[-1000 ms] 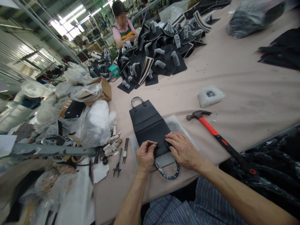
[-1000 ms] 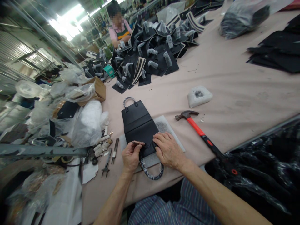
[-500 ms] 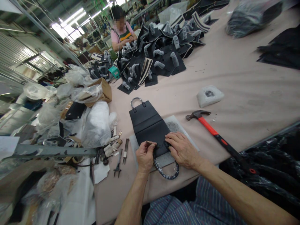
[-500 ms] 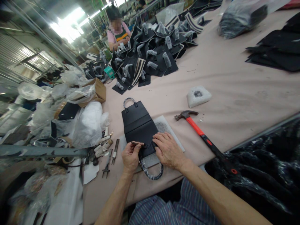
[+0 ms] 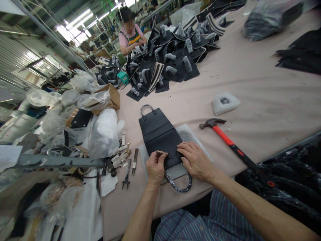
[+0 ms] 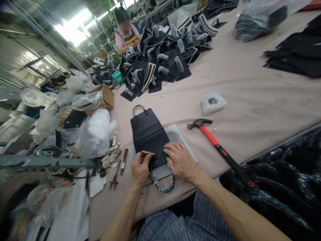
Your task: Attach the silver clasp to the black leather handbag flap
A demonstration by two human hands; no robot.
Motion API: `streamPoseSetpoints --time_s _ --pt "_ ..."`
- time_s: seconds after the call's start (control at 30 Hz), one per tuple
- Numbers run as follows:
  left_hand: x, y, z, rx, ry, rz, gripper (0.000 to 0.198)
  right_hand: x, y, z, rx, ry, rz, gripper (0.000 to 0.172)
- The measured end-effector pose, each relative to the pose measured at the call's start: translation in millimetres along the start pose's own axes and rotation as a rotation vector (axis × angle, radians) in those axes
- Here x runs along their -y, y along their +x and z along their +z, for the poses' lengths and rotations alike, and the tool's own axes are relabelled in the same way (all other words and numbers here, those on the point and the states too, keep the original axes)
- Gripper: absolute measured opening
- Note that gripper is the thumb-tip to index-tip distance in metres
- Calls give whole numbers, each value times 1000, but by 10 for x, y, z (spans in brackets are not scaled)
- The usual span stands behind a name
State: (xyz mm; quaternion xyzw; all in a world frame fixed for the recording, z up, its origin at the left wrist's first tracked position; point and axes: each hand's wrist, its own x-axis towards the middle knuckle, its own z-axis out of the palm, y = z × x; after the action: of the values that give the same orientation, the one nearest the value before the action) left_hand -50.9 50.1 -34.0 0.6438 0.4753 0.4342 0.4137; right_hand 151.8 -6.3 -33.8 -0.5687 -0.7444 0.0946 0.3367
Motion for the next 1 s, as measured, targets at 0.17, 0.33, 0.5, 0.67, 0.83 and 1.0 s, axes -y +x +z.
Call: streamPoseSetpoints --time_s 0.17,0.33,0.5,0.67,0.83,1.0 --pt "-35 8 -4 27 81 42 13 3 2 -26 -2 7 0 32" --pt "-75 -15 36 21 188 151 13 5 3 -1 -11 32 6 33" --pt "-94 -39 50 47 280 256 13 -134 -7 -116 -93 243 31 31" --pt "-102 -36 36 82 307 293 15 -596 -236 -688 -260 -151 264 30" --pt "-87 -25 25 96 280 255 15 -1074 -604 -993 128 -447 645 31" --pt "-93 -24 7 87 281 257 14 -1055 -532 -963 219 -147 804 7"
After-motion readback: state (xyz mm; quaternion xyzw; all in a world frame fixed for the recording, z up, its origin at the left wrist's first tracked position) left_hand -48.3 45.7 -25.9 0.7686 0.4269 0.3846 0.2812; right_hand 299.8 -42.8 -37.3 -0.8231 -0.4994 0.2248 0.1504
